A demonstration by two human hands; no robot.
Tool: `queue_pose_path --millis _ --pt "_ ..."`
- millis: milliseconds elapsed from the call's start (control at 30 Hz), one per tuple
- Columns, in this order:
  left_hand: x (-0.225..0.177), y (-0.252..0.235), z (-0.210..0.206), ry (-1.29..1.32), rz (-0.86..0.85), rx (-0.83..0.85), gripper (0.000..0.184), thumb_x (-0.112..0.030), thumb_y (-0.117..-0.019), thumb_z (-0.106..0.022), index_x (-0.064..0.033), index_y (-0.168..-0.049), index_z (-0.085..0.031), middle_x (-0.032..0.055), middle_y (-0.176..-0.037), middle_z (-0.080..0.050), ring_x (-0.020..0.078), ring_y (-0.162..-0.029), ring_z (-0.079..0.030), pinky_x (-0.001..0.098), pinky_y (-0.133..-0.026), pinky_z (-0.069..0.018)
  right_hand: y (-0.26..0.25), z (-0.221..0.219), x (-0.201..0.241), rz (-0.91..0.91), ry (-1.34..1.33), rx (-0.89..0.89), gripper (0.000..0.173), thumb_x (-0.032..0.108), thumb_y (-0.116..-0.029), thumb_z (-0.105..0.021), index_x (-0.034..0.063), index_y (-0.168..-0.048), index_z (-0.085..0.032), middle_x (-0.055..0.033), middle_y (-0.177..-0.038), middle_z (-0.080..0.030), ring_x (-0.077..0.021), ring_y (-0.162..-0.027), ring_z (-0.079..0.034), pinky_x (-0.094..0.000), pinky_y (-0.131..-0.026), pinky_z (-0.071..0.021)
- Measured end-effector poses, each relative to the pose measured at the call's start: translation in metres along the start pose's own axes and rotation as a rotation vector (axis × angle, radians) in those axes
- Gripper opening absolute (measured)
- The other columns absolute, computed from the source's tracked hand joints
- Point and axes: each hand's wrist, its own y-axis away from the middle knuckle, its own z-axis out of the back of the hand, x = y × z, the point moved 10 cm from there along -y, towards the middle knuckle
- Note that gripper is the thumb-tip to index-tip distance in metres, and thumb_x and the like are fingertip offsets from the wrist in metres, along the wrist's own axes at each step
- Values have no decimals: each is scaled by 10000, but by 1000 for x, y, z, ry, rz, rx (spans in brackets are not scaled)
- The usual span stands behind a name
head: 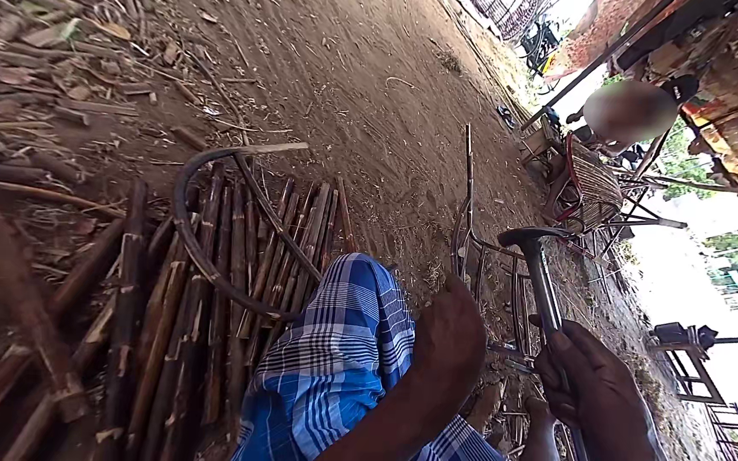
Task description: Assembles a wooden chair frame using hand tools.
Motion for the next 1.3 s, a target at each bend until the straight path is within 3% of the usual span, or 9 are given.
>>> queue_pose_path --millis 367,567,633,700,800,900,967,1100,1300 --pt "3 -3 -3 -12 -13 -27 227 -216 -1078 -480 -24 -1191 -521 130 -850 -660 284 -753 -717 422 -624 -598 -3 -2 -1 6 22 17 362 329 -1050 -474 139 -1326 -610 -27 -618 -449 -92 -387 -337 -233 -327 -302" --pt "0 -3 -13 -93 18 -13 242 -160 -1030 -545 -10 -1214 -500 139 -854 -658 297 -757 -720 421 -618 -596 -4 -13 32 390 311 11 481 449 -1060 -475 230 -1488 -471 -6 -687 -517 -133 -461 -464 -300 -396 -445" --pt "-1 -5 -14 -115 37 3 236 -182 -1055 -499 -16 -1222 -498 133 -866 -663 292 -779 -724 419 -644 -599 -11 -14 30 475 627 -56 477 538 -1056 -419 194 -1349 -570 55 -640 -520 -92 -466 -487 -299 -406 -445" --pt "-1 -6 -15 -105 60 48 246 -183 -1062 -487 -11 -1239 -483 139 -890 -663 299 -802 -725 425 -663 -600 -31 -11 3 257 814 35 497 616 -1047 -334 213 -1050 -624 60 -597 -496 -96 -479 -498 -321 -446 -443" --pt "1 -7 -13 -96 69 49 252 -192 -1058 -499 -13 -1236 -492 142 -896 -667 301 -812 -727 434 -671 -602 -39 5 2 -9 519 99 540 623 -1030 -379 142 -942 -609 -16 -569 -420 -153 -430 -398 -333 -399 -361" --pt "3 -8 -15 -95 48 13 261 -199 -1062 -480 -10 -1240 -494 135 -857 -662 301 -778 -720 437 -650 -596 -8 -3 69 365 375 -18 460 603 -1048 -396 197 -926 -575 55 -564 -384 -73 -402 -343 -257 -352 -320" --pt "2 -10 -17 -81 32 8 305 -238 -1074 -482 -9 -1274 -502 134 -858 -670 303 -778 -723 444 -657 -600 -7 -12 59 507 573 -59 518 606 -1063 -347 148 -964 -568 58 -572 -442 -72 -423 -428 -283 -366 -398" --pt "19 -8 -70 -15 65 289 334 -235 -1055 -505 36 -1231 -591 216 -1081 -680 369 -1022 -695 528 -866 -577 -35 -6 -52 -206 875 315 513 526 -1085 -369 81 -1043 -622 -78 -776 -574 -233 -697 -595 -462 -676 -506" --pt "29 25 -127 -196 71 474 430 -160 -1045 -443 8 -1440 -426 175 -1141 -691 330 -1033 -719 476 -852 -599 11 19 21 102 340 -62 510 647 -1026 -414 183 -913 -594 50 -570 -413 -95 -415 -374 -291 -365 -351"
